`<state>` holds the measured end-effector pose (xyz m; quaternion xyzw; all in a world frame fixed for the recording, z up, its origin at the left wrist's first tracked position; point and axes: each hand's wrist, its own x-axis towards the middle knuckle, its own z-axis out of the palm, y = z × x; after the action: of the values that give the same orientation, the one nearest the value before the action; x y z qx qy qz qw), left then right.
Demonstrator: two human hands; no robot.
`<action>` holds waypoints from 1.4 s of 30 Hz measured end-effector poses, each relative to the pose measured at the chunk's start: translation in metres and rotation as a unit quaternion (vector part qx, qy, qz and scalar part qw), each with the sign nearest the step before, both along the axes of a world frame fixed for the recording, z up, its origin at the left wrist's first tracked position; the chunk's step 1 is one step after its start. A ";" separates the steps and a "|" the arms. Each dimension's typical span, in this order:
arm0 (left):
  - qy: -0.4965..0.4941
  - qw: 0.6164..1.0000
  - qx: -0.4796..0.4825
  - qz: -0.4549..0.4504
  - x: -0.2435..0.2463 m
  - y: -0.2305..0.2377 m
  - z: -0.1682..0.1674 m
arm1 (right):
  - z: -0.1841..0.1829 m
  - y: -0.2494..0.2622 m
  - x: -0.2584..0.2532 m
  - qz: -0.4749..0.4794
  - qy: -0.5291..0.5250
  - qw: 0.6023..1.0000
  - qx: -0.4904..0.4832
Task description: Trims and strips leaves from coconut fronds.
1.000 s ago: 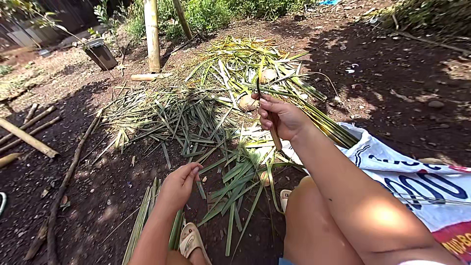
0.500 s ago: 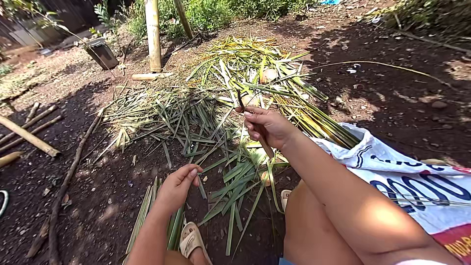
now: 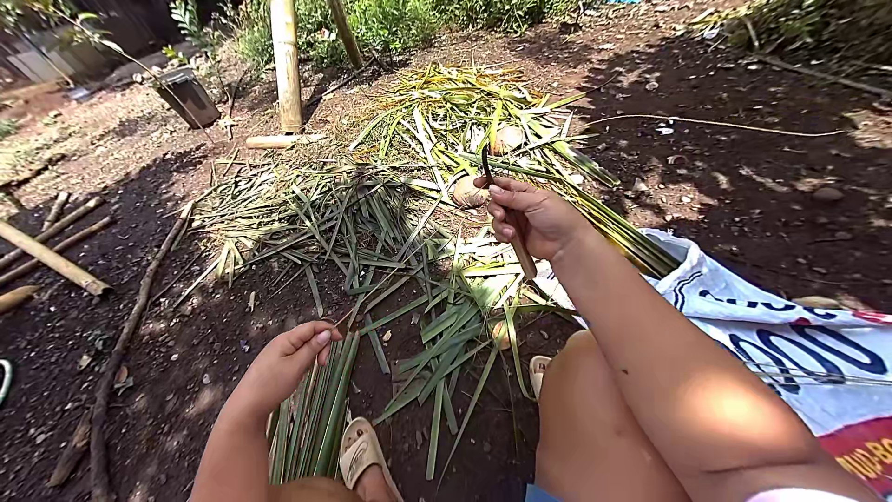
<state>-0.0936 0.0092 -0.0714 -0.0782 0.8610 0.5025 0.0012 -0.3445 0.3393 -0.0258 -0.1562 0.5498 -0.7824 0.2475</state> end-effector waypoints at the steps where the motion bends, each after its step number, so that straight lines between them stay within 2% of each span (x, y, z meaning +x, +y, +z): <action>1: -0.002 1.000 0.008 0.003 0.002 -0.004 0.000 | -0.001 0.003 -0.003 -0.002 0.001 1.000 0.000; 7: -0.042 0.998 -0.027 0.031 0.019 -0.023 0.009 | -0.003 0.012 -0.014 -0.046 -0.011 0.999 -0.002; 9: -0.060 0.995 -0.049 0.059 0.031 -0.042 0.013 | -0.005 0.015 -0.022 -0.082 -0.034 0.996 -0.003; 12: -0.055 0.991 -0.033 0.121 0.060 -0.080 0.011 | -0.012 0.021 -0.035 -0.107 -0.066 0.992 -0.007; 17: -0.066 0.976 -0.007 0.208 0.120 -0.139 -0.014 | -0.018 0.029 -0.050 -0.150 -0.106 0.983 -0.031; 19: -0.099 0.955 -0.038 0.278 0.147 -0.162 -0.028 | -0.022 0.037 -0.060 -0.189 -0.135 0.971 -0.050; 21: -0.119 0.916 -0.107 0.368 0.164 -0.171 -0.039 | -0.030 0.045 -0.072 -0.246 -0.149 0.957 -0.048; 23: -0.100 0.875 -0.153 0.448 0.158 -0.159 -0.035 | -0.040 0.040 -0.078 -0.298 -0.134 0.945 0.024; 24: -0.067 0.863 -0.163 0.474 0.145 -0.145 -0.029 | -0.047 0.032 -0.078 -0.294 -0.097 0.945 0.108; 25: -0.027 0.857 -0.169 0.486 0.130 -0.128 -0.020 | -0.052 0.023 -0.075 -0.252 -0.046 0.938 0.232; 26: 0.014 0.859 -0.169 0.483 0.114 -0.110 -0.009 | -0.059 0.014 -0.074 -0.170 0.003 0.914 0.368; 28: 0.098 0.867 -0.174 0.457 0.083 -0.075 0.014 | -0.090 -0.007 -0.083 -0.022 0.106 0.820 0.562; 30: 0.205 0.861 -0.181 0.430 0.058 -0.044 0.030 | -0.101 -0.031 -0.080 0.082 0.156 0.722 0.669; 31: 0.261 0.851 -0.175 0.420 0.047 -0.031 0.037 | -0.103 -0.042 -0.077 0.121 0.164 0.705 0.679; 32: 0.316 0.839 -0.163 0.413 0.037 -0.019 0.042 | -0.103 -0.050 -0.071 0.160 0.174 0.710 0.663; 35: 0.443 0.801 -0.097 0.391 0.012 0.007 0.055 | -0.111 -0.075 -0.044 0.272 0.202 0.751 0.567; 40: 0.539 0.761 0.115 0.344 -0.017 0.031 0.064 | -0.099 -0.110 0.024 0.357 0.271 0.788 0.422; 42: 0.548 0.732 0.210 0.345 -0.026 0.037 0.062 | -0.089 -0.115 0.045 0.377 0.295 0.777 0.409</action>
<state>-0.1200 0.0466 -0.0093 -0.0784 0.4990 0.5917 -0.6282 -0.2994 0.2245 -0.1143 -0.4582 0.7610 -0.2435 0.3894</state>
